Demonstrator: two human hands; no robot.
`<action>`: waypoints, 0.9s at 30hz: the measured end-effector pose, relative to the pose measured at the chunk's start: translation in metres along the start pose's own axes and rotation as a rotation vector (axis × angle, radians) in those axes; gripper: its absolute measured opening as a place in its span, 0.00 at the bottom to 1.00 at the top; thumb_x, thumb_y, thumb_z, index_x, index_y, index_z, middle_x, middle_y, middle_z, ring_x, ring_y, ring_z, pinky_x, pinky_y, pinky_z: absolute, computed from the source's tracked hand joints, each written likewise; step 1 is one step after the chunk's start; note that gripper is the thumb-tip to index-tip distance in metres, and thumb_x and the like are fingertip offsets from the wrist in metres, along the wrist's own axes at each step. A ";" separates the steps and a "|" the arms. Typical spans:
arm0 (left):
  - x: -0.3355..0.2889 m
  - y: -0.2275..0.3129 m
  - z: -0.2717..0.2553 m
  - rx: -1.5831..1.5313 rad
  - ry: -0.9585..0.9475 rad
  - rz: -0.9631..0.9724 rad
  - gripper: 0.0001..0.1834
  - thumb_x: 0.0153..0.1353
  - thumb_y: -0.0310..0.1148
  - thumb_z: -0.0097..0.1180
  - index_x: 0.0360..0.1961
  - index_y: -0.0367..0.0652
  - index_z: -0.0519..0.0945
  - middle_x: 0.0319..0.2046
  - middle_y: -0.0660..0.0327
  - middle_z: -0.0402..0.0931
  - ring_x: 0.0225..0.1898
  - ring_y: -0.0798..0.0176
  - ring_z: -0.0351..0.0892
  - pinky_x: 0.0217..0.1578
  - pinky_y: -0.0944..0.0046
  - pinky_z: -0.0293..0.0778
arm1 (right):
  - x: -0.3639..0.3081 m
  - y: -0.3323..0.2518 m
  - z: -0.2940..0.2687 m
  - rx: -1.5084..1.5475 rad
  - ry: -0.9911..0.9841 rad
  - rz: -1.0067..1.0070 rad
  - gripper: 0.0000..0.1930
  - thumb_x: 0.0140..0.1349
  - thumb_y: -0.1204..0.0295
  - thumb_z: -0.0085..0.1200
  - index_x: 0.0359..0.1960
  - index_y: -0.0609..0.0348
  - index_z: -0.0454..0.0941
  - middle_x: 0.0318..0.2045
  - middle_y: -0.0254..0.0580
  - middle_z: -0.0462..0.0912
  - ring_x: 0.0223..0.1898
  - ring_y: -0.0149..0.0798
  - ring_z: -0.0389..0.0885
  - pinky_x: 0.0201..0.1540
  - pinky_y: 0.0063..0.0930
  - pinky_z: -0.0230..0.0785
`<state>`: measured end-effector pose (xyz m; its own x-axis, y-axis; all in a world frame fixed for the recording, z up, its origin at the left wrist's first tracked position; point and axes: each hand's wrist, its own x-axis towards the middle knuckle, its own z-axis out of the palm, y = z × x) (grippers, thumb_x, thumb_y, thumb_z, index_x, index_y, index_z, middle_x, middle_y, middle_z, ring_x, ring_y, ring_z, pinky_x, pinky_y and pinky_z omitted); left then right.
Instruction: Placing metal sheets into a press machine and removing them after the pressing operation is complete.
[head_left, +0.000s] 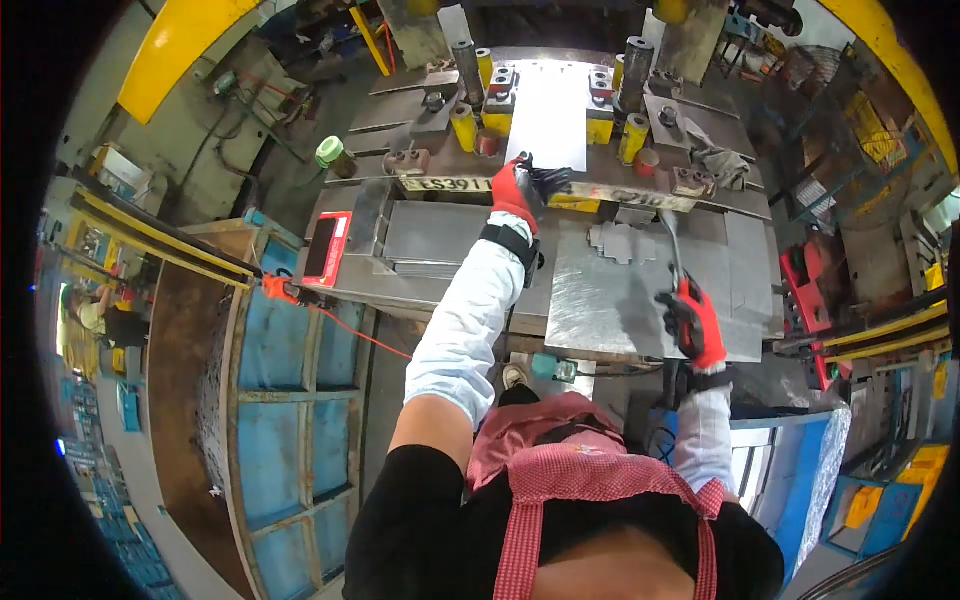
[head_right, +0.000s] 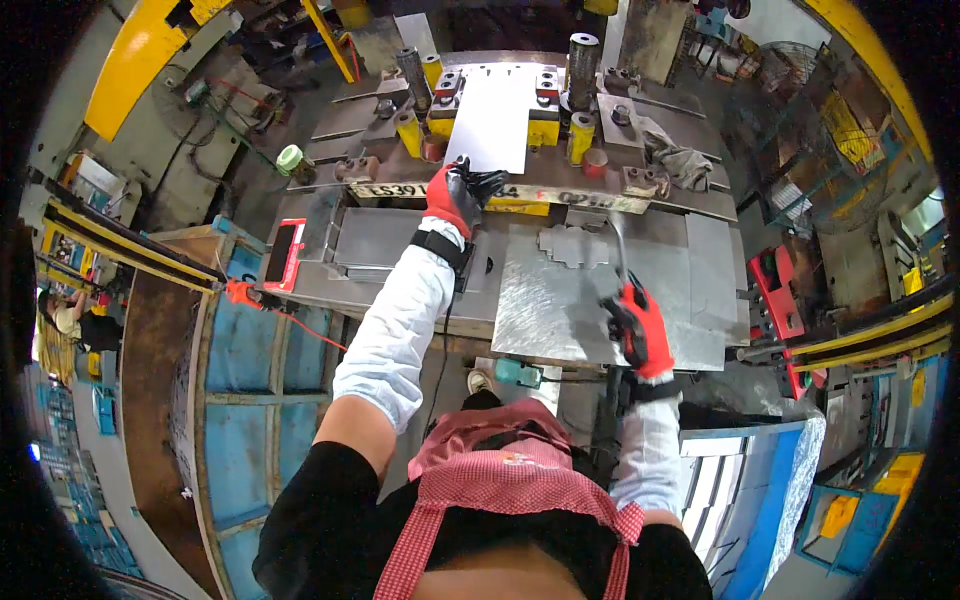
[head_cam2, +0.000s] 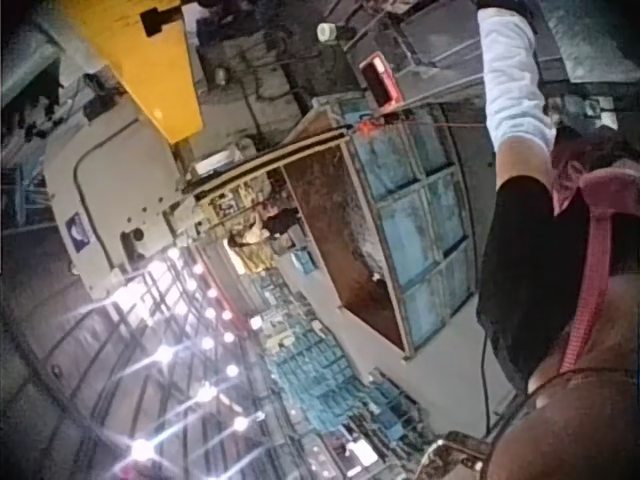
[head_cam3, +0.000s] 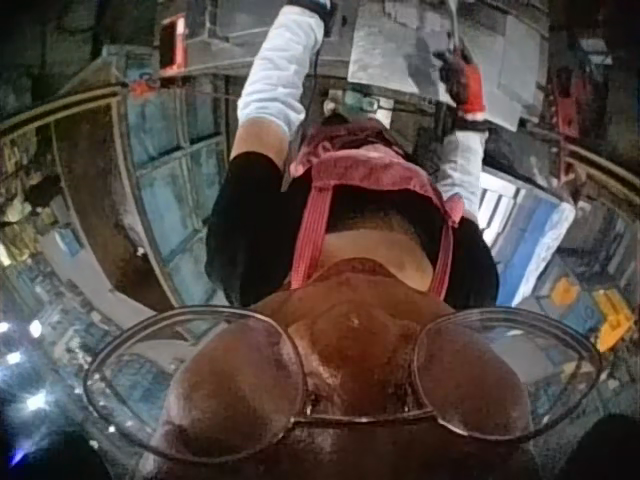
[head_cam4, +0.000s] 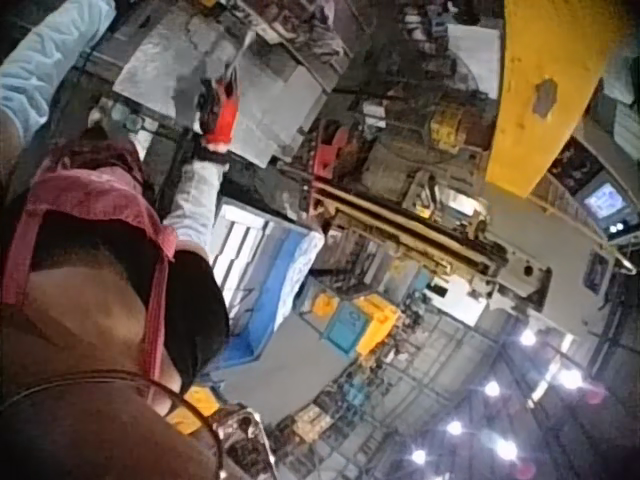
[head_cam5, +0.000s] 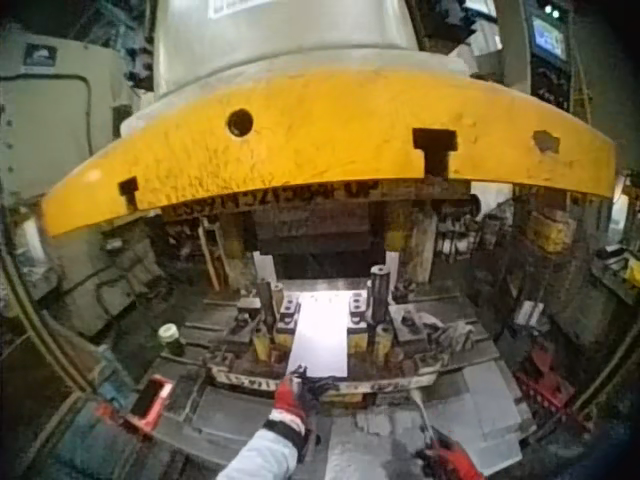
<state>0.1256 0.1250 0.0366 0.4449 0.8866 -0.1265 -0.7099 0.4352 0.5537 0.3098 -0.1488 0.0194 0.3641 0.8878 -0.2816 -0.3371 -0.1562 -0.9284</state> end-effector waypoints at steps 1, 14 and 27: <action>0.000 0.000 0.002 0.010 0.053 -0.016 0.22 0.61 0.39 0.35 0.41 0.25 0.64 0.34 0.36 0.72 0.31 0.41 0.77 0.36 0.52 0.76 | -0.007 0.014 -0.018 0.002 0.068 0.034 0.08 0.54 0.70 0.48 0.35 0.56 0.68 0.19 0.28 0.68 0.15 0.22 0.65 0.16 0.16 0.56; 0.005 -0.001 -0.003 0.086 0.127 0.031 0.14 0.58 0.34 0.43 0.43 0.38 0.71 0.34 0.56 0.76 0.31 0.54 0.78 0.34 0.58 0.77 | -0.014 0.109 -0.104 -0.037 0.232 -0.013 0.12 0.51 0.76 0.47 0.40 0.62 0.67 0.25 0.35 0.71 0.24 0.32 0.72 0.30 0.25 0.69; 0.002 -0.004 0.000 0.047 0.047 0.075 0.18 0.60 0.37 0.36 0.42 0.31 0.66 0.31 0.43 0.75 0.29 0.48 0.78 0.31 0.57 0.77 | -0.014 0.109 -0.099 0.029 0.308 -0.015 0.08 0.50 0.75 0.49 0.33 0.62 0.69 0.21 0.34 0.70 0.20 0.29 0.69 0.27 0.24 0.67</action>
<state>0.1293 0.1252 0.0343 0.3642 0.9234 -0.1214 -0.7137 0.3604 0.6006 0.3536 -0.2207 -0.1021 0.6136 0.7163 -0.3324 -0.3525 -0.1283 -0.9270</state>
